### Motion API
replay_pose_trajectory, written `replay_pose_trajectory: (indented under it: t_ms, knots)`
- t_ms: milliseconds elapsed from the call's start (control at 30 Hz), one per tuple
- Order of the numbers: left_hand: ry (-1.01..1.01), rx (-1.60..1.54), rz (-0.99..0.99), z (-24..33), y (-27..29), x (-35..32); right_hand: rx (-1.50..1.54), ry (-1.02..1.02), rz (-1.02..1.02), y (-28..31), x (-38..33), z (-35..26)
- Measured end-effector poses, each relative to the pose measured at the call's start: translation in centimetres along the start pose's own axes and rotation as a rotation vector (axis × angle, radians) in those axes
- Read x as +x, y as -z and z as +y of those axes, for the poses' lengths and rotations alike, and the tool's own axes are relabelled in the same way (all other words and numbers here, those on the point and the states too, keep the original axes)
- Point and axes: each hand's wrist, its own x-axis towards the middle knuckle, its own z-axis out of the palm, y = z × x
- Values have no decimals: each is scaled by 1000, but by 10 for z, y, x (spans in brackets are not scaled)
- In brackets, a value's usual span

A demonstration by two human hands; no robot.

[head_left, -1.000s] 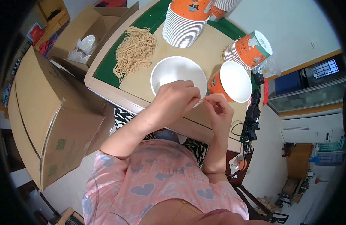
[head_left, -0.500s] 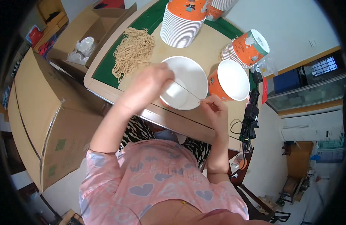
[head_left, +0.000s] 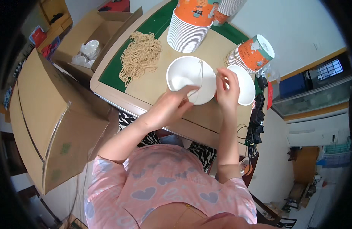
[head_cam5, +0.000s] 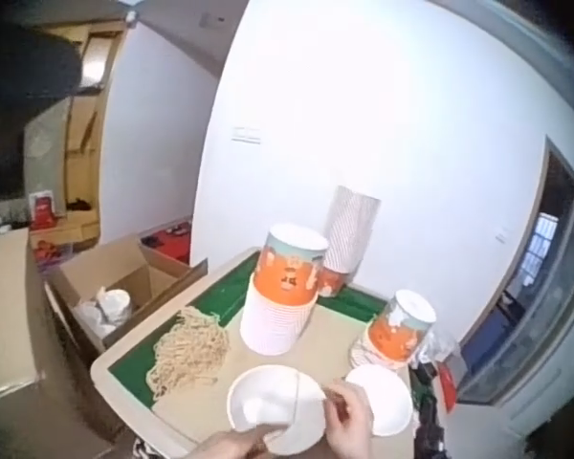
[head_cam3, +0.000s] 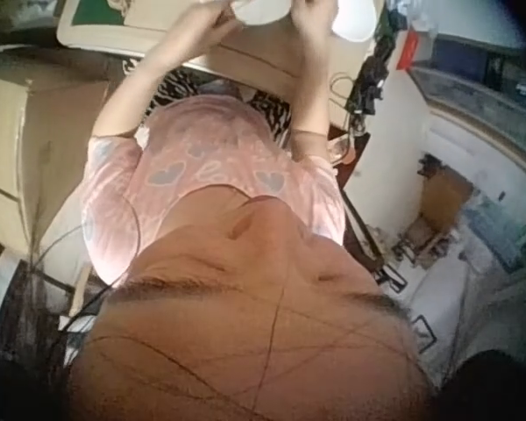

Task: Tying rubber bands around stacked paper bowls for packaging.

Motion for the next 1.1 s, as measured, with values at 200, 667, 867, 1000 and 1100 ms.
replay_pose_trajectory:
  t_ms: [200,667,867,1000,1100]
  knots:
    - [226,-787,-20,-7,-3,2,429,-332,-161,10,-75,-50]
    - [-275,450,247,-27,-9,-7,684,-689,-157,0,-129,-18]
    - [-255,428,250,-35,-24,6,862,-554,500,15,-103,-32]
    - [-181,461,210,-34,-25,22,972,-419,439,23,-89,-32]
    - [-97,415,195,-29,-24,31,1164,-409,166,15,-84,-31]
